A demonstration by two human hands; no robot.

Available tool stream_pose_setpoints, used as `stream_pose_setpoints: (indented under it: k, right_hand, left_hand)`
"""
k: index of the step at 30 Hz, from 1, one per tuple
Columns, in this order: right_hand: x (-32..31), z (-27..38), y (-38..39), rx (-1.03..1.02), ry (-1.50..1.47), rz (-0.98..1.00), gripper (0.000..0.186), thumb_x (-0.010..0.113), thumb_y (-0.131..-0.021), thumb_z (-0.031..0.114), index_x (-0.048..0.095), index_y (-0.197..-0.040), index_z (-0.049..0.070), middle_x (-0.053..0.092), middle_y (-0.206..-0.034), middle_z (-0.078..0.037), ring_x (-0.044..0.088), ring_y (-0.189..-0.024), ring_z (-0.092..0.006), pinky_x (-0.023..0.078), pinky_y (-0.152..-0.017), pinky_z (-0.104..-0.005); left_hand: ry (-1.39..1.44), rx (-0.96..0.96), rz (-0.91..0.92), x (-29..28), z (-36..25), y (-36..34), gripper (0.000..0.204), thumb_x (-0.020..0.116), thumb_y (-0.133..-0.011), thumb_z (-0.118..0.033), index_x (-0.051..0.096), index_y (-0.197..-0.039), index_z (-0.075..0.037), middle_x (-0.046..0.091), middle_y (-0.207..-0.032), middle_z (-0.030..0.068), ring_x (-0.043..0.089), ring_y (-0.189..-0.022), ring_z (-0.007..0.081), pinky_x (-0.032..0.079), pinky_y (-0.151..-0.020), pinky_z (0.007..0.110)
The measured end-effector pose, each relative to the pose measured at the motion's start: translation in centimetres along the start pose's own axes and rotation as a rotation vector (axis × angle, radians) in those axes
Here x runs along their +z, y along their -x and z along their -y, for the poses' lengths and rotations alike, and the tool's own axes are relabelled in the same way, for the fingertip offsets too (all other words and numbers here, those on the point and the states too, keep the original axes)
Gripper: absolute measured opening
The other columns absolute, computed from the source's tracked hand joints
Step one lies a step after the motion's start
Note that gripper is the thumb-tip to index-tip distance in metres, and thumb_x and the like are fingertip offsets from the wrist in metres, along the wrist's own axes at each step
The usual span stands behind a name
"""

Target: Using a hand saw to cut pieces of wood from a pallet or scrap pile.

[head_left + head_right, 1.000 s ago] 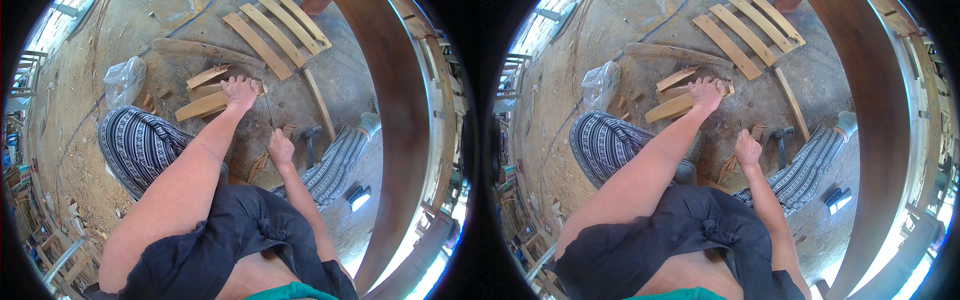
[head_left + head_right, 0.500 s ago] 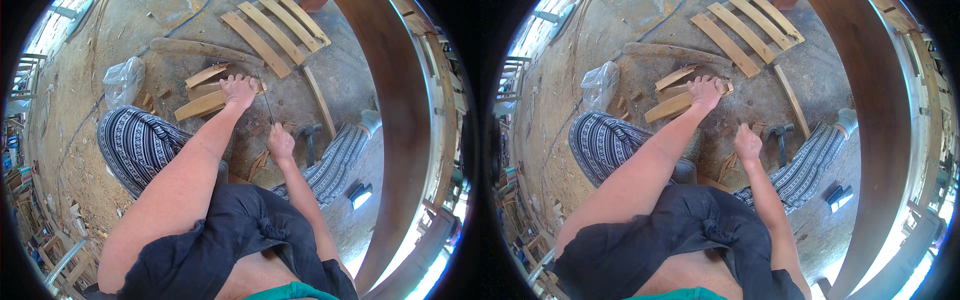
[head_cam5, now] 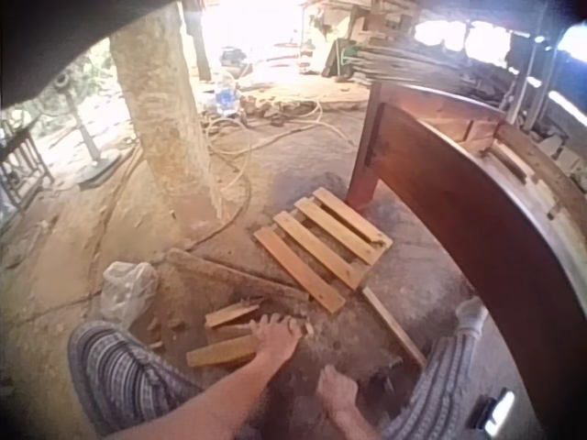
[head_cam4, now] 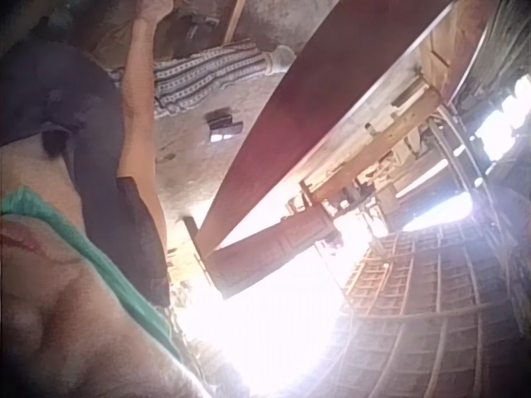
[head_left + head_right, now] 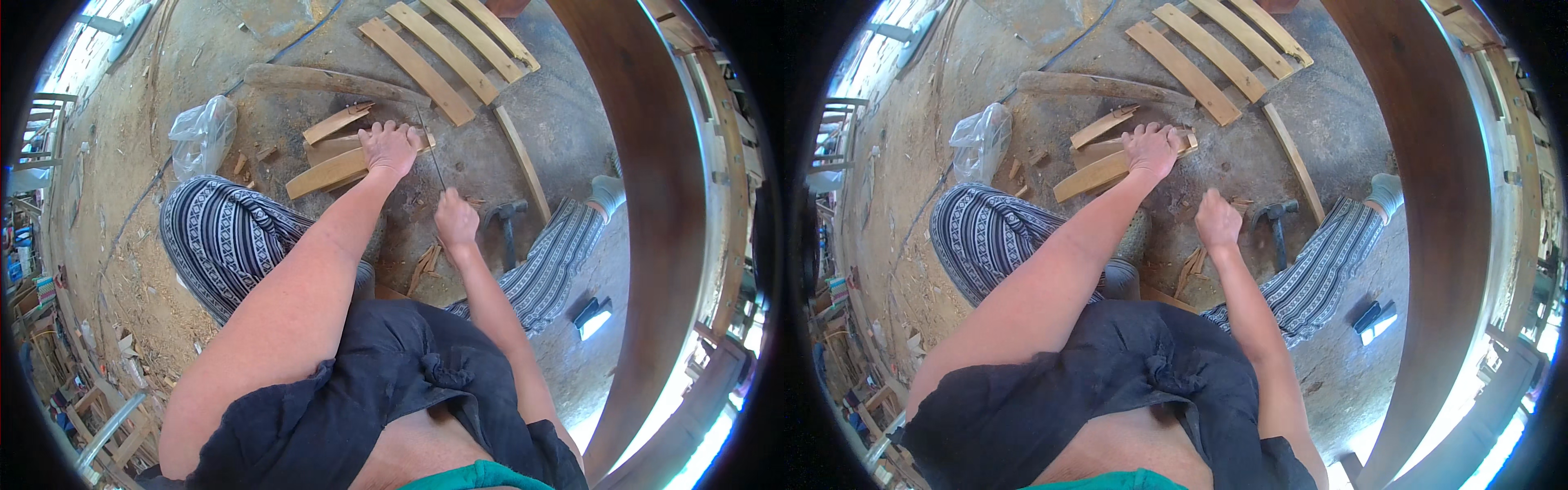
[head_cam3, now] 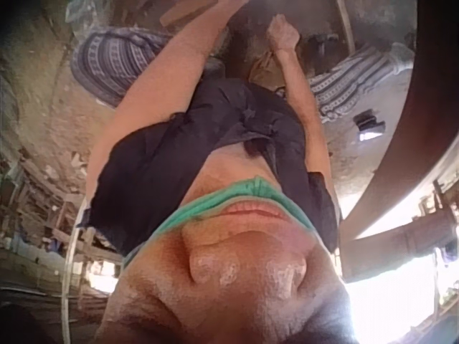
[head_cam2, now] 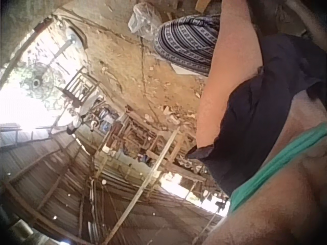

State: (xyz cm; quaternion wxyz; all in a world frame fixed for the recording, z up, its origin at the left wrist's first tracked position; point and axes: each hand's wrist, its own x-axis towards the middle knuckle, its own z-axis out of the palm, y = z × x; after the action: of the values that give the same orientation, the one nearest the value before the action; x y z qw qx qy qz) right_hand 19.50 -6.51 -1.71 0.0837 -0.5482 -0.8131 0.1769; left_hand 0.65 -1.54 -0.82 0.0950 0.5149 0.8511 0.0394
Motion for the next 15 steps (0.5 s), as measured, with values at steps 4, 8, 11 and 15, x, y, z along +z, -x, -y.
stream_pose_setpoints:
  k: [4, 8, 11, 15]
  right_hand:
    - [1.1, -0.2, -1.4, -0.040, -0.027, -0.046, 0.016, 0.049, -0.091, 0.022, 0.050, -0.082, 0.009, 0.063, -0.068, -0.017, 0.064, -0.062, -0.0358, 0.050, -0.054, -0.0478]
    - [0.0, -1.3, 2.1, 0.010, -0.005, 0.067, 0.017, 0.048, -0.092, 0.023, 0.049, -0.084, 0.008, 0.064, -0.071, -0.018, 0.064, -0.064, -0.0360, 0.050, -0.057, -0.0481]
    - [-0.6, -1.4, 2.9, 0.029, -0.008, 0.075, 0.018, 0.047, -0.092, 0.024, 0.049, -0.084, 0.008, 0.064, -0.070, -0.018, 0.064, -0.064, -0.0367, 0.051, -0.058, -0.0490]
    - [0.1, 0.1, -0.8, 0.024, -0.022, 0.048, 0.019, 0.046, -0.092, 0.025, 0.049, -0.084, 0.008, 0.064, -0.070, -0.018, 0.064, -0.065, -0.0374, 0.050, -0.058, -0.0497]
  left_hand:
    - [0.002, -0.015, 0.017, -0.2, -0.2, -0.3, 0.039, 0.035, -0.094, -0.037, 0.066, -0.110, -0.021, 0.061, -0.116, 0.0028, 0.052, -0.111, 0.0238, 0.031, -0.095, 0.051]
    - [0.006, -0.023, 0.002, 0.0, -0.1, -0.2, 0.039, 0.034, -0.094, -0.037, 0.067, -0.109, -0.021, 0.061, -0.115, 0.0027, 0.053, -0.110, 0.0238, 0.031, -0.095, 0.051]
    - [0.016, -0.011, 0.009, 0.1, 0.0, -0.2, 0.039, 0.034, -0.094, -0.037, 0.067, -0.109, -0.021, 0.061, -0.115, 0.0027, 0.053, -0.110, 0.0239, 0.031, -0.095, 0.051]
    - [0.023, -0.007, 0.019, -0.3, 0.0, -0.1, 0.039, 0.035, -0.094, -0.037, 0.066, -0.110, -0.021, 0.061, -0.116, 0.0031, 0.052, -0.111, 0.0242, 0.031, -0.096, 0.050]
